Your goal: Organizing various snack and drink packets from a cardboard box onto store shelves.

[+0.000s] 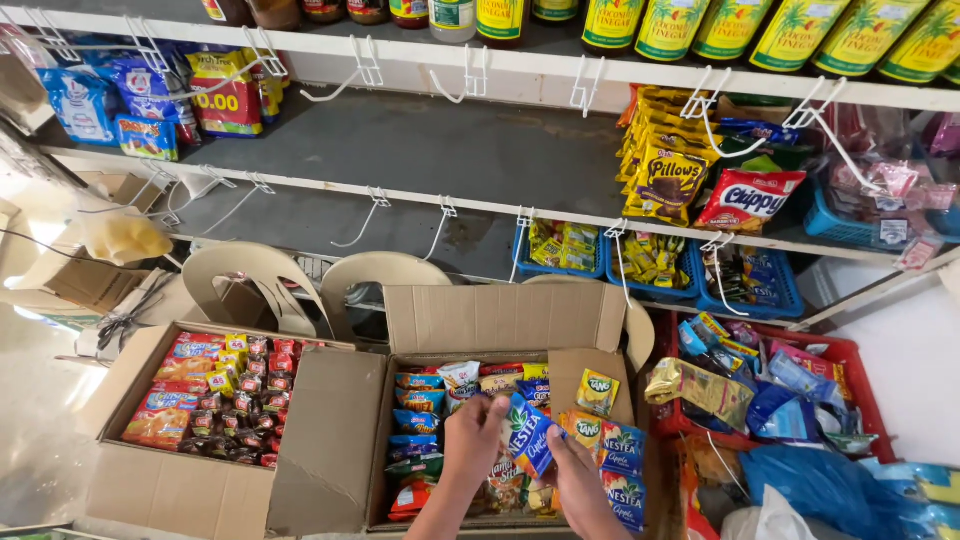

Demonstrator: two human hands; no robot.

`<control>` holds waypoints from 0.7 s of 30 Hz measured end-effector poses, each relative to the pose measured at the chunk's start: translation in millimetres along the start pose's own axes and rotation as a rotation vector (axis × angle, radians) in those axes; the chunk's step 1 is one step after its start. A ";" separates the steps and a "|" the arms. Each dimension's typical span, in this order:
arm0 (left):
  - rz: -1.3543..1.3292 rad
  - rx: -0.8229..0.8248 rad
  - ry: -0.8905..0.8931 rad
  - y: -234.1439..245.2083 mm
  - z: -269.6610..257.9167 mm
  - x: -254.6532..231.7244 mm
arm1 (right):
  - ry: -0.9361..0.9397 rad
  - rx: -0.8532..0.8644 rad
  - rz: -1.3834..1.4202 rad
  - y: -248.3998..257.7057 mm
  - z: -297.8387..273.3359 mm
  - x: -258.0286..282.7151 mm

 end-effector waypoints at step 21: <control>-1.468 0.822 0.501 -71.3 -1.4 30.5 | 1.224 0.040 -1.213 -31.5 -13.8 15.2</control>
Point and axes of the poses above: each hand's wrist, its own z-axis towards the middle knuckle, its own y-axis out of the back of the hand, x = y × z, the point moved 2 cm from there along z, towards the middle knuckle, and after that the axes turned 7 degrees about z, right-handed, at the moved point
